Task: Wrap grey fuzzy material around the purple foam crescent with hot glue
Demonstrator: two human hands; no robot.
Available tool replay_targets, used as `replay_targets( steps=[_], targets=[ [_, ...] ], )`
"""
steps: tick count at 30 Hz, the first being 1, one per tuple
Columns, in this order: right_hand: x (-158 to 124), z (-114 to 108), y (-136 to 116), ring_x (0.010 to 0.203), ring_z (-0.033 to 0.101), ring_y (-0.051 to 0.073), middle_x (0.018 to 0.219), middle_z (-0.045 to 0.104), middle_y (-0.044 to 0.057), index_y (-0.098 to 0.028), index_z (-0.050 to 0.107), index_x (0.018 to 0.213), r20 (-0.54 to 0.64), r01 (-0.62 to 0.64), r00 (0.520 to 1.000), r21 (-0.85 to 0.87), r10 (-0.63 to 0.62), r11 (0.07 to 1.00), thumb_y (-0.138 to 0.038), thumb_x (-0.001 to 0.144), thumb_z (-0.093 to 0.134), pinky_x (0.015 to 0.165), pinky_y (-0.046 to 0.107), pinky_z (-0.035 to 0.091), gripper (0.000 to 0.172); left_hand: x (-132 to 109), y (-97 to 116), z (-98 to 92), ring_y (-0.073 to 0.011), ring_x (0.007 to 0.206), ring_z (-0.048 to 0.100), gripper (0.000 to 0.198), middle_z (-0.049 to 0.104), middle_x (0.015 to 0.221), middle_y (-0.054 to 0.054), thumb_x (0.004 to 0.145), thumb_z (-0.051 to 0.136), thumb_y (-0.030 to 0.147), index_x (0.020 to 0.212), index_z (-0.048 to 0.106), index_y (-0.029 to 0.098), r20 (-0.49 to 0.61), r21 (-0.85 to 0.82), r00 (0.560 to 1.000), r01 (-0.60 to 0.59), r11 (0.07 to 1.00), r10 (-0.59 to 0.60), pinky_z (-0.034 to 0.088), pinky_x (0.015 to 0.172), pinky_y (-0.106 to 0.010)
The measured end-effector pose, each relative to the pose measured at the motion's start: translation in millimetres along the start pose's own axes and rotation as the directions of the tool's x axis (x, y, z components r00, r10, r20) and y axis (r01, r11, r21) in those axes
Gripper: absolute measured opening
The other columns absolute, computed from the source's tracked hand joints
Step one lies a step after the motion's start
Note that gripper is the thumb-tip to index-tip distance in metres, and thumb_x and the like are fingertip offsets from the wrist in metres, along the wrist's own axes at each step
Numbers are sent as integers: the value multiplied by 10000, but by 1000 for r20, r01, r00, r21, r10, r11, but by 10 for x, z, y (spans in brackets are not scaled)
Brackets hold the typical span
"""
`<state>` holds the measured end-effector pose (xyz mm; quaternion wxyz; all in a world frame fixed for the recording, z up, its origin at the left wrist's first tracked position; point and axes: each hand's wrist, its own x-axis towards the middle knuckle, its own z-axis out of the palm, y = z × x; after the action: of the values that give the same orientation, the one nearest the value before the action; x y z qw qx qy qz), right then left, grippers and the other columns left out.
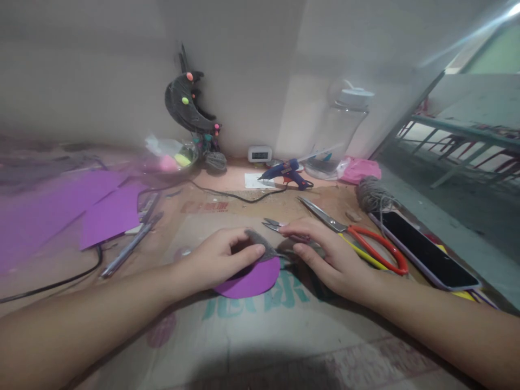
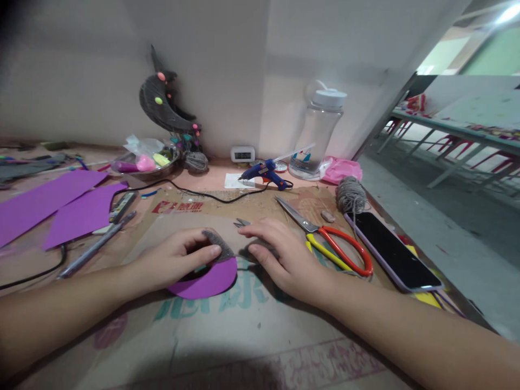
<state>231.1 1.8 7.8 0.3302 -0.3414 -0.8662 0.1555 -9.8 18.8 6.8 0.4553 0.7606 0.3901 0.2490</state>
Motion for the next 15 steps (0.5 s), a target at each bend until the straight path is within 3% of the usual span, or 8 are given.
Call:
replay_targets(
  steps=[9, 15],
  targets=[
    [-22, -23, -10, 1138, 558, 203, 1226, 591, 80, -306, 565, 1305, 50, 141, 989, -115, -136, 983, -104, 934, 439, 928, 410, 487, 441, -1, -13, 9, -148, 709, 548, 261, 644, 773, -12, 900, 518, 390, 817, 637, 172, -6, -23, 1000, -19, 1000, 18, 439, 636, -255],
    [-6, -11, 10, 1228, 508, 219, 1333, 547, 97, -287, 579, 1304, 139, 197, 974, -130, -179, 972, -59, 909, 424, 990, 467, 443, 482, 7, -48, 9, -132, 646, 518, 287, 628, 737, -4, 911, 514, 424, 869, 661, 181, -3, -12, 999, -32, 999, 32, 403, 566, -234]
  ],
)
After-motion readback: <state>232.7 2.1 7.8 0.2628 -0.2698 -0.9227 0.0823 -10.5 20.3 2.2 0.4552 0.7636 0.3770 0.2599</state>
